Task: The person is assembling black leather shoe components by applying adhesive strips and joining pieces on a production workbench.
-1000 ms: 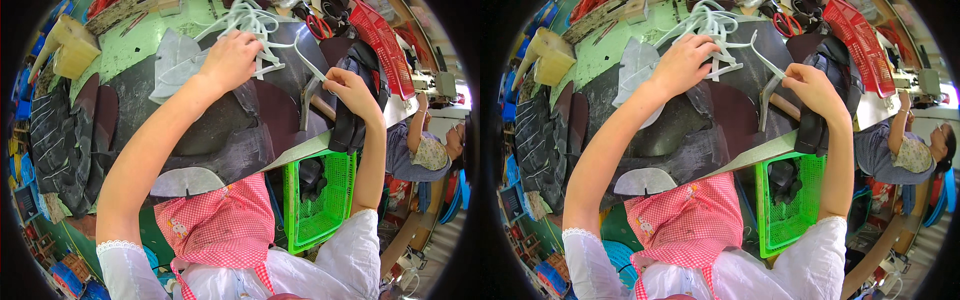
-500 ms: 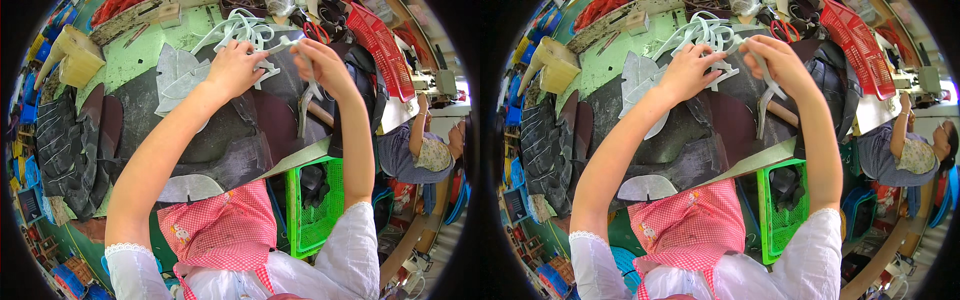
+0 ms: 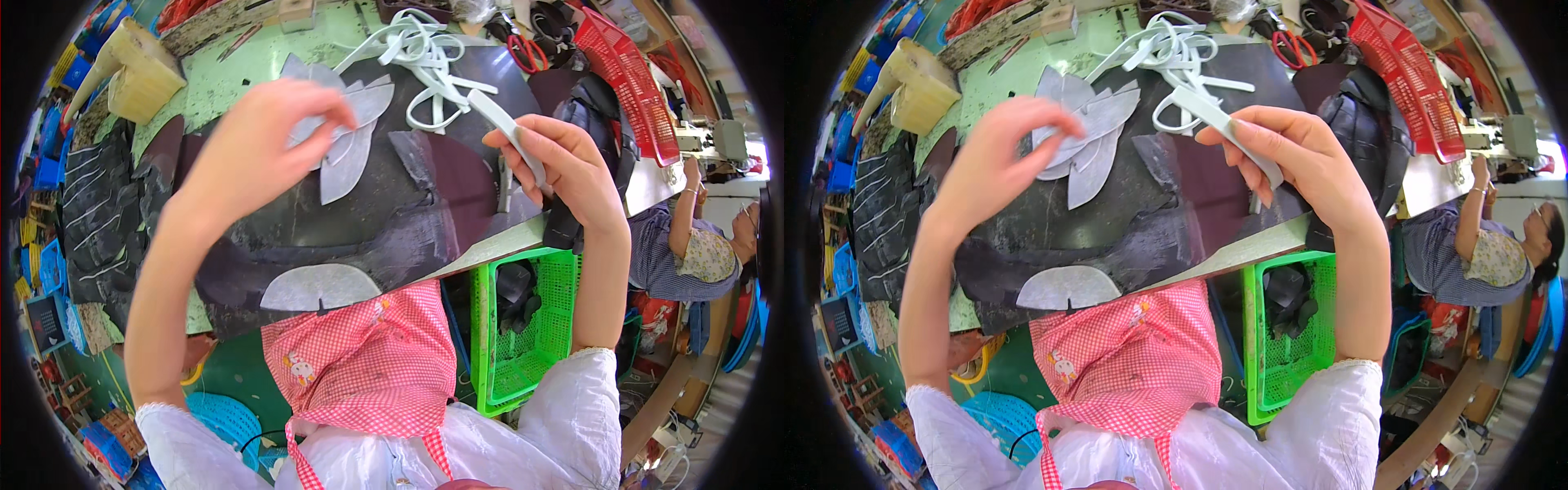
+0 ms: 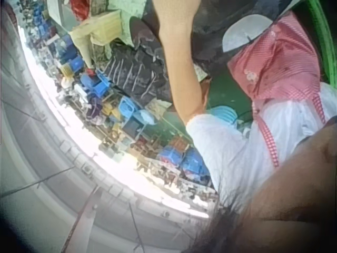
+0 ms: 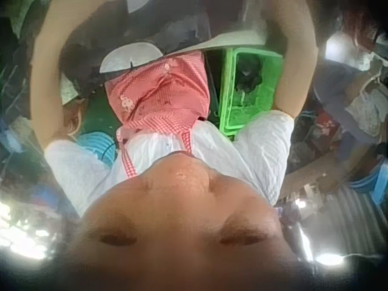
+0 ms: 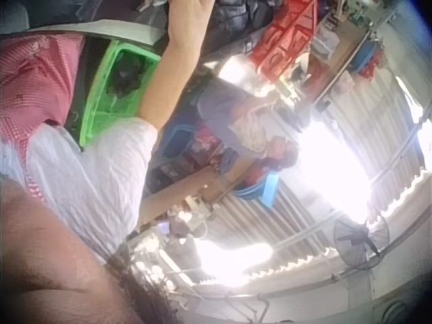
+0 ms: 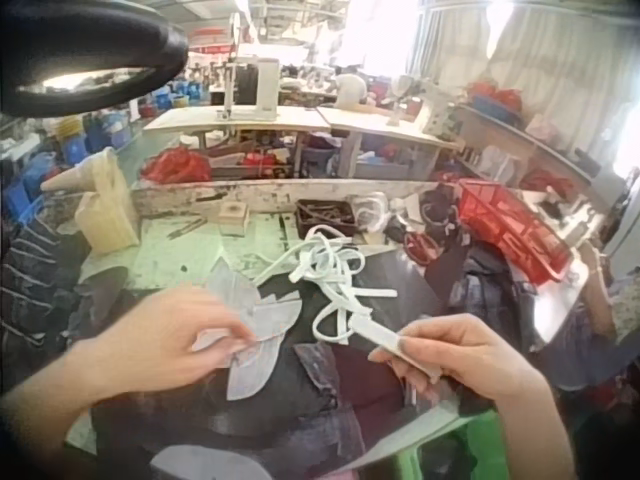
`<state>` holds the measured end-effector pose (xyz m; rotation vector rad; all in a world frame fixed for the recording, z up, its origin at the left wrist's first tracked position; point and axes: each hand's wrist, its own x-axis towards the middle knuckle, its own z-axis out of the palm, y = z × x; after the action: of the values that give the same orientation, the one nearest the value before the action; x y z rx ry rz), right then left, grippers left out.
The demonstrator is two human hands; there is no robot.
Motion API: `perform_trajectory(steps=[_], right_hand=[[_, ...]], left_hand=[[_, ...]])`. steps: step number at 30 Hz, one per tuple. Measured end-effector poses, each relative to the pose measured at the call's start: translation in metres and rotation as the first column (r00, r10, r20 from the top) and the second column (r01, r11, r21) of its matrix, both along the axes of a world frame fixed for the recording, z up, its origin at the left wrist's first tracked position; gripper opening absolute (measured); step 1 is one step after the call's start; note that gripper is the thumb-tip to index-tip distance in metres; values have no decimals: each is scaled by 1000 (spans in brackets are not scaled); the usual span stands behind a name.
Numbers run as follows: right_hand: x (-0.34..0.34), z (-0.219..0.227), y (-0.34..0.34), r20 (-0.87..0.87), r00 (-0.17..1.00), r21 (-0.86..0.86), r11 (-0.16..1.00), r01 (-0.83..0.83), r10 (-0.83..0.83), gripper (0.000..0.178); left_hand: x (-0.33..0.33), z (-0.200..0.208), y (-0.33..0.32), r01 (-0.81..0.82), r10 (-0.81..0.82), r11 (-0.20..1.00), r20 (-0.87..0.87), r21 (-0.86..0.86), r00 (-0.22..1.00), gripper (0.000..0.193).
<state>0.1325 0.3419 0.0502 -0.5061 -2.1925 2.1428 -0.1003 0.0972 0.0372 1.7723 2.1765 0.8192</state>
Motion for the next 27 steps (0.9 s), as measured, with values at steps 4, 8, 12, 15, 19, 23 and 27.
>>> perform_trajectory(steps=[4, 8, 12, 15, 19, 23, 27], right_hand=[[-6, -8, -23, 17, 1000, 103, 994, -28, 26, 26], [-18, -2, -61, 107, 986, 21, 991, -131, 128, 18], [-27, 1, -110, 197, 957, -144, 972, -185, 212, 9], [-42, -4, -156, 303, 895, -121, 944, -305, 328, 8], [-43, -39, -203, 172, 912, 0, 926, -377, 371, 7], [-38, -62, -231, 237, 939, 245, 920, -306, 249, 12], [-29, -77, -253, 176, 974, 265, 947, -185, 141, 10]], left_hand=[[7, 7, -102, -42, 60, 993, 159, -112, 986, 41], [29, -19, -153, -257, 336, 934, 367, -249, 867, 43], [71, -42, -165, -428, 391, 898, 628, -101, 673, 32], [78, -80, -176, -398, 393, 911, 66, 109, 917, 35], [82, -98, -195, -236, 274, 940, -132, 245, 953, 27], [95, -101, -211, -238, 253, 948, -49, 209, 966, 29], [102, -118, -226, -245, 261, 945, -46, 215, 964, 31]])
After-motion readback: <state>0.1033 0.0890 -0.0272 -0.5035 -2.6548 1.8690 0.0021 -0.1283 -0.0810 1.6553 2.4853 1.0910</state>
